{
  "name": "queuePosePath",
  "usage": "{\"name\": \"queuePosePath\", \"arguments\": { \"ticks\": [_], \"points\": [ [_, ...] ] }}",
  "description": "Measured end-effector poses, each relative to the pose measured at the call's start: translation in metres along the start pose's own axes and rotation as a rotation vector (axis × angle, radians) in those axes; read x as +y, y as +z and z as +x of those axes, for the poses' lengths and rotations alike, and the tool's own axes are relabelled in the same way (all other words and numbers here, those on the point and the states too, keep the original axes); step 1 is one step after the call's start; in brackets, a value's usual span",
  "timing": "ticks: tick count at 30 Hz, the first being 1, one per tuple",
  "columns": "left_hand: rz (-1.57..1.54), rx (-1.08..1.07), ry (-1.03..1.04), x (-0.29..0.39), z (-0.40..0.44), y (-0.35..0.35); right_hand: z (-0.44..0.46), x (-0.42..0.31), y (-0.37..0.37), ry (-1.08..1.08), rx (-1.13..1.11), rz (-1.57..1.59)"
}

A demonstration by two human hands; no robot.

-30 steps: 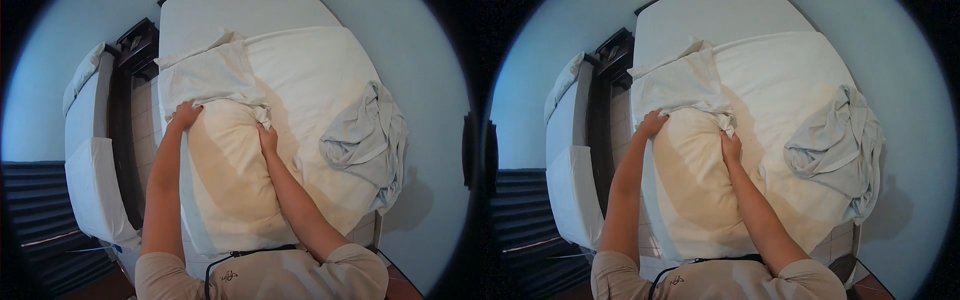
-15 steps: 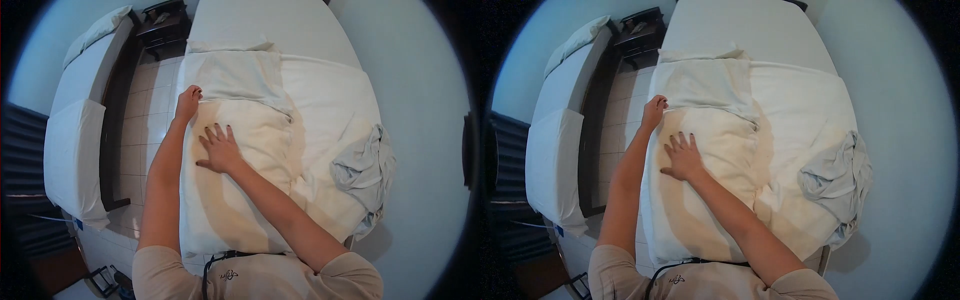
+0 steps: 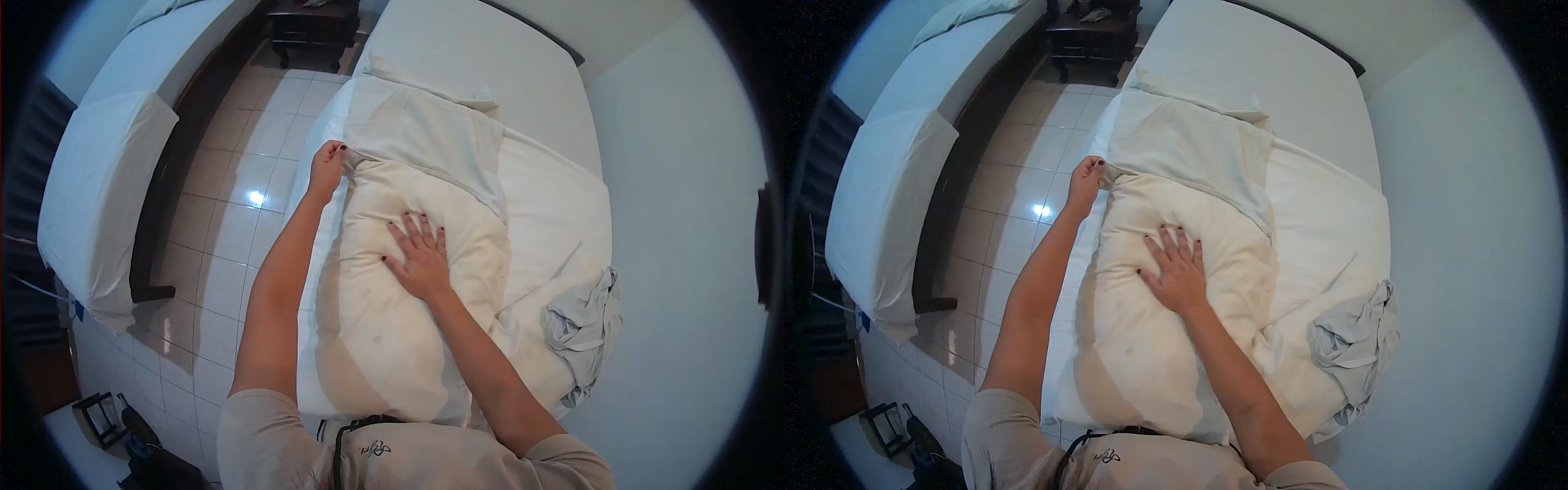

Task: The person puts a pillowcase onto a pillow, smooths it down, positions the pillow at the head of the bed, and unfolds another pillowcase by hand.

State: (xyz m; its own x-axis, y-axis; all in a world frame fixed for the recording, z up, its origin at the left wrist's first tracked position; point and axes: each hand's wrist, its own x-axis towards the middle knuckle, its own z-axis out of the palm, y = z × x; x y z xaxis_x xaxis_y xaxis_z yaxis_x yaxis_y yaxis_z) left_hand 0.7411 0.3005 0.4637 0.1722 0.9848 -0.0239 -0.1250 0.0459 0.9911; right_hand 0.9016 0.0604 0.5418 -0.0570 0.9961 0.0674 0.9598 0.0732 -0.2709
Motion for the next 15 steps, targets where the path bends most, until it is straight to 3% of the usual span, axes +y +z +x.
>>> {"name": "queuePosePath", "arguments": {
  "ticks": [2, 5, 7, 8, 10, 11, 13, 15],
  "points": [
    [-0.139, 0.023, -0.019, 0.009, -0.013, 0.001, -0.003, 0.002, -0.002, 0.025, 0.004, -0.006],
    [-0.013, 0.112, 0.120, 0.023, -0.024, 0.002, -0.003, 0.002, 0.000, 0.019, 0.000, -0.016],
    [0.104, -0.080, 0.172, 0.050, -0.033, 0.004, -0.004, -0.002, 0.000, 0.018, 0.019, -0.030],
    [0.097, -0.074, 0.169, 0.063, -0.037, 0.005, -0.004, -0.003, -0.002, 0.018, 0.043, -0.042],
    [0.427, -0.281, 0.170, 0.082, -0.042, 0.005, -0.005, -0.005, -0.006, 0.018, 0.036, -0.031],
    [0.428, -0.276, 0.169, 0.083, -0.044, 0.003, -0.006, -0.005, -0.007, 0.022, 0.037, -0.012],
    [0.775, -0.314, 0.145, 0.087, -0.045, -0.004, -0.004, -0.003, -0.008, -0.009, 0.036, 0.025],
    [0.865, -0.233, 0.180, 0.035, -0.029, -0.030, -0.003, 0.001, -0.010, -0.033, 0.036, 0.058]
  ]
}}
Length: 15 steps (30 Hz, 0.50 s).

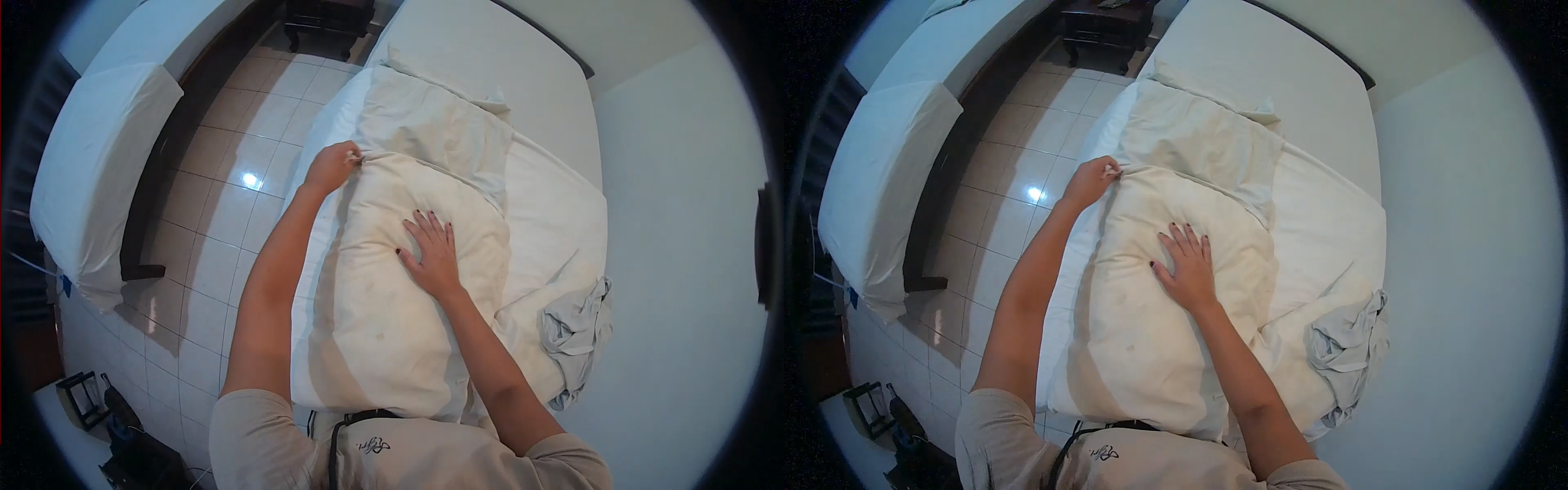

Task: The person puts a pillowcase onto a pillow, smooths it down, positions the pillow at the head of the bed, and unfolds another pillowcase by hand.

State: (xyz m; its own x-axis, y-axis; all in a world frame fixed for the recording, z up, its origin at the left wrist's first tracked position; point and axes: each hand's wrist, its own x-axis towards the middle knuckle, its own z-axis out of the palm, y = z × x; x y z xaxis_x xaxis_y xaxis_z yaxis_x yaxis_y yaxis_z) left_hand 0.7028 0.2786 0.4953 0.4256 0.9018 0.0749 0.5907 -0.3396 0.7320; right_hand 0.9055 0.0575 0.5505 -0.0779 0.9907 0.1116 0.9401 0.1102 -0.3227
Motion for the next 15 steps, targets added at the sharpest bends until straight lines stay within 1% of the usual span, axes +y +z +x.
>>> {"name": "queuePosePath", "arguments": {
  "ticks": [1, 2, 3, 4, 5, 6, 7, 8, 9, 10, 12, 14, 15],
  "points": [
    [0.097, 0.074, -0.011, -0.019, 0.003, 0.008, 0.001, 0.006, 0.000, -0.010, -0.014, 0.065],
    [0.095, 0.082, -0.011, -0.016, 0.001, 0.007, 0.006, 0.008, -0.003, -0.025, -0.029, 0.128],
    [0.167, 0.095, -0.025, -0.013, -0.006, 0.008, 0.013, 0.009, -0.002, -0.029, -0.030, 0.126],
    [0.236, 0.102, -0.039, -0.009, -0.010, 0.010, 0.021, 0.010, -0.001, -0.032, -0.005, 0.179],
    [0.232, 0.101, -0.040, -0.008, -0.008, 0.014, 0.032, 0.008, -0.002, -0.034, 0.022, 0.232],
    [0.242, 0.055, -0.052, -0.007, -0.005, 0.020, 0.047, 0.000, -0.005, -0.033, 0.019, 0.228],
    [0.251, 0.007, -0.063, -0.007, -0.004, 0.025, 0.065, -0.015, -0.011, -0.047, 0.125, 0.182],
    [0.248, 0.004, -0.064, -0.007, -0.004, 0.028, 0.079, -0.027, -0.010, -0.061, 0.230, 0.135],
    [0.346, -0.057, -0.042, -0.007, -0.005, 0.030, 0.087, -0.034, -0.001, -0.061, 0.228, 0.134],
    [0.447, -0.117, -0.020, -0.007, -0.006, 0.031, 0.095, -0.040, 0.008, 0.010, 0.240, -0.013],
    [0.435, -0.080, -0.047, -0.017, -0.005, 0.038, 0.106, -0.037, 0.019, 0.079, 0.255, -0.156],
    [0.422, -0.047, -0.079, -0.024, -0.004, 0.037, 0.111, -0.024, 0.024, 0.133, -0.179, -0.134],
    [0.482, -0.020, -0.162, -0.020, -0.003, 0.033, 0.114, -0.015, 0.031, 0.129, -0.184, -0.130]
  ]
}}
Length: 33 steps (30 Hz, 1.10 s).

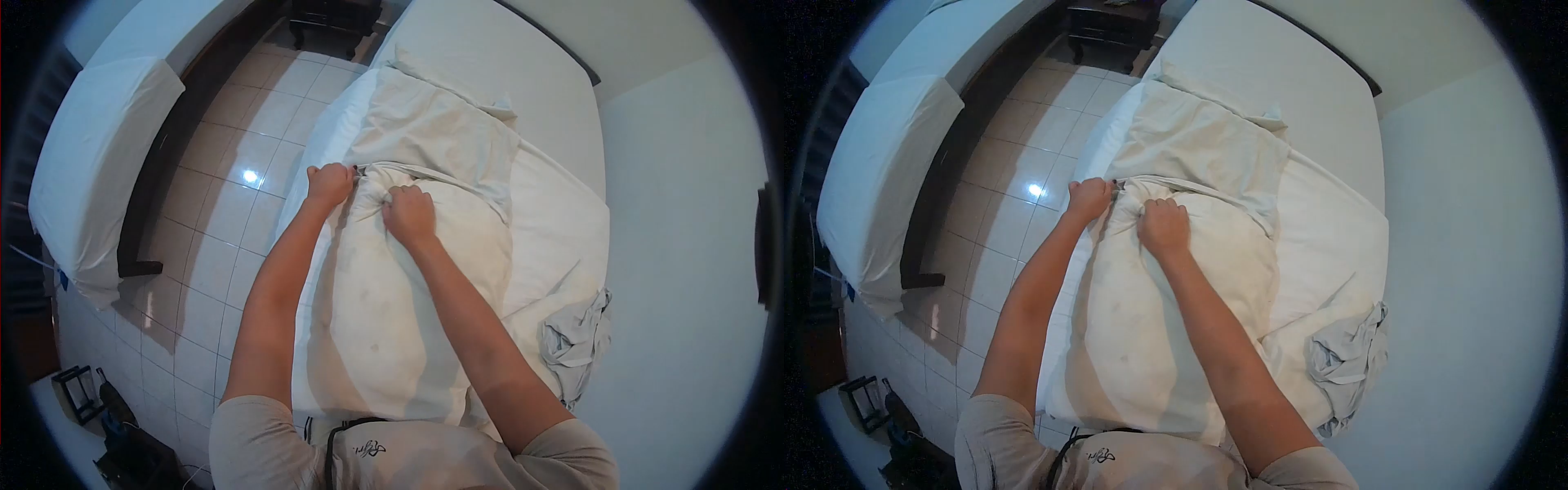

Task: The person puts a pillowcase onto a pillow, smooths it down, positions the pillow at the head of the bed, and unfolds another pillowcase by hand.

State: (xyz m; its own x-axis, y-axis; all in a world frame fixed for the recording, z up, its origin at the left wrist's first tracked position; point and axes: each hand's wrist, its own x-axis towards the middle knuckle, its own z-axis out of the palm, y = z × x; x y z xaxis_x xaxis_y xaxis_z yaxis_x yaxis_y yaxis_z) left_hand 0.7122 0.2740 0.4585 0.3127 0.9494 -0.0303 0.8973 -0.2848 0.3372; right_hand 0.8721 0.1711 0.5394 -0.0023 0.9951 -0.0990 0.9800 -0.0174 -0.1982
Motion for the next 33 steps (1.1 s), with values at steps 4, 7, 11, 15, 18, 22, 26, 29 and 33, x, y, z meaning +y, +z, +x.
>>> {"name": "queuePosePath", "arguments": {
  "ticks": [4, 7, 11, 15, 18, 22, 26, 29, 33],
  "points": [
    [-0.086, 0.256, -0.022, -0.004, -0.004, 0.008, -0.010, 0.023, 0.003, -0.138, 0.346, 0.310],
    [-0.247, 0.345, 0.050, 0.014, -0.015, -0.007, -0.036, 0.016, -0.012, -0.144, 0.638, 0.543],
    [-0.171, 0.241, -0.053, 0.021, -0.031, -0.008, -0.055, 0.009, -0.036, -0.201, 0.788, 0.641],
    [-0.278, 0.320, 0.035, 0.010, -0.029, 0.008, -0.060, 0.005, -0.041, -0.245, 0.801, 0.618],
    [-0.801, 0.248, 0.076, 0.018, -0.035, -0.019, -0.044, 0.005, -0.021, -0.290, 0.675, 0.513],
    [-1.085, 0.315, -0.005, 0.019, -0.034, -0.034, -0.024, -0.008, 0.004, -0.361, 0.465, 0.390],
    [-0.674, 0.457, 0.137, 0.020, -0.044, -0.035, -0.012, -0.010, 0.014, -0.352, 0.458, 0.279],
    [-0.566, 0.626, 0.293, 0.028, -0.050, -0.034, -0.009, -0.009, 0.015, -0.379, 0.360, 0.185],
    [-0.797, 0.755, 0.368, 0.061, -0.042, -0.044, -0.006, -0.004, 0.019, -0.524, 0.378, 0.158]
  ]
}}
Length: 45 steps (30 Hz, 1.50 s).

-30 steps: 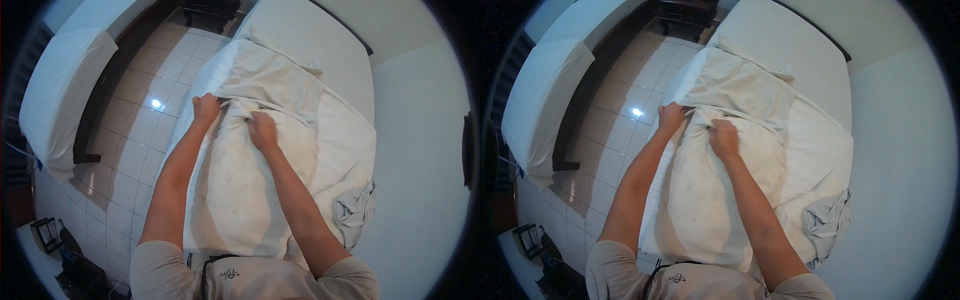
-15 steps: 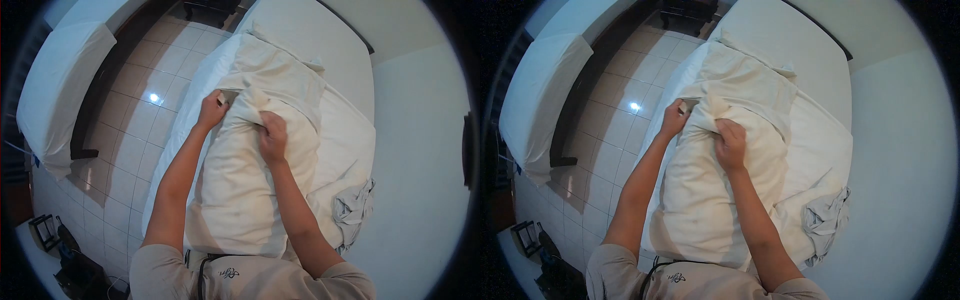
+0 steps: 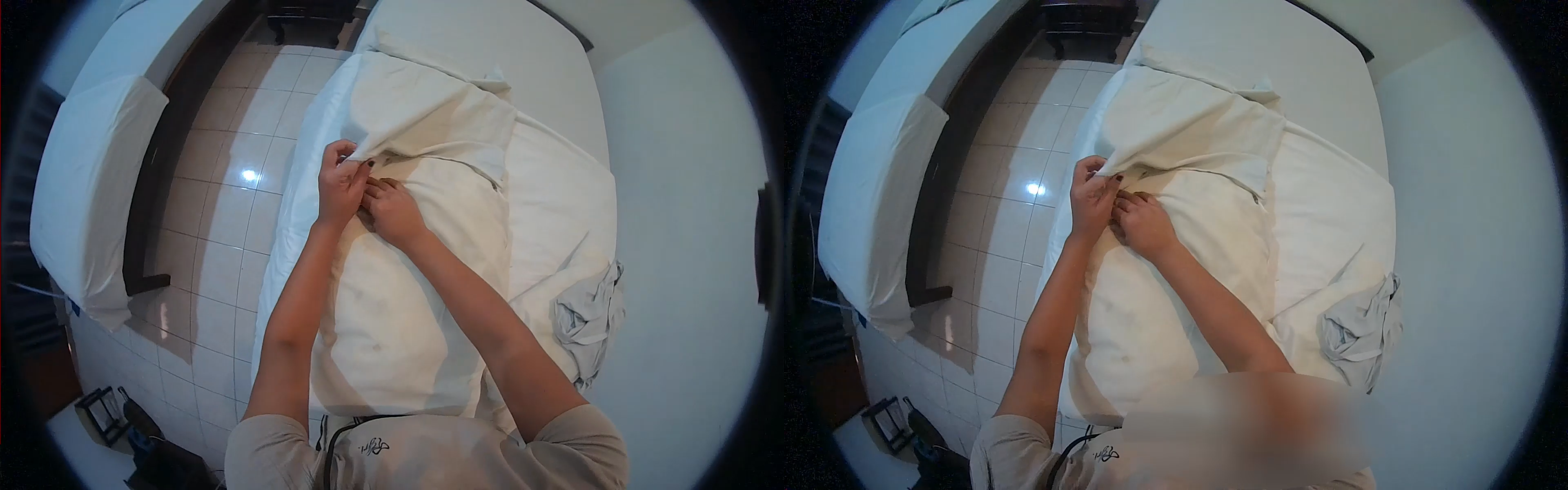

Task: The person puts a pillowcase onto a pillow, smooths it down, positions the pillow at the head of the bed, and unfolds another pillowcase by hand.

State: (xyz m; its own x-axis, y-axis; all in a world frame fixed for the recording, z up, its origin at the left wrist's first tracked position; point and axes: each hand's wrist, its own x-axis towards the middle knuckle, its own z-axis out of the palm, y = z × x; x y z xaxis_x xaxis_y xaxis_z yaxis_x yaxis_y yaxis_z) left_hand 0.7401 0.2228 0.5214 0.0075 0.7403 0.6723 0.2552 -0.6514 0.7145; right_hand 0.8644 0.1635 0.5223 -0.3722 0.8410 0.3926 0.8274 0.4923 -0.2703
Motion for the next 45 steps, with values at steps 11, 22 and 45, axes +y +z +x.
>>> {"name": "queuePosePath", "arguments": {
  "ticks": [11, 22, 45],
  "points": [
    [0.218, -0.597, -0.162, 0.000, -0.026, -0.047, -0.007, 0.011, -0.011, 0.216, 0.211, 0.311],
    [0.095, -0.771, 0.124, 0.082, 0.042, 0.100, -0.193, 0.088, -0.104, 1.452, 0.626, 0.570],
    [0.258, -1.342, 0.344, 0.169, -0.014, 0.216, -0.133, 0.016, -0.081, 0.889, 0.220, 0.418]
  ]
}}
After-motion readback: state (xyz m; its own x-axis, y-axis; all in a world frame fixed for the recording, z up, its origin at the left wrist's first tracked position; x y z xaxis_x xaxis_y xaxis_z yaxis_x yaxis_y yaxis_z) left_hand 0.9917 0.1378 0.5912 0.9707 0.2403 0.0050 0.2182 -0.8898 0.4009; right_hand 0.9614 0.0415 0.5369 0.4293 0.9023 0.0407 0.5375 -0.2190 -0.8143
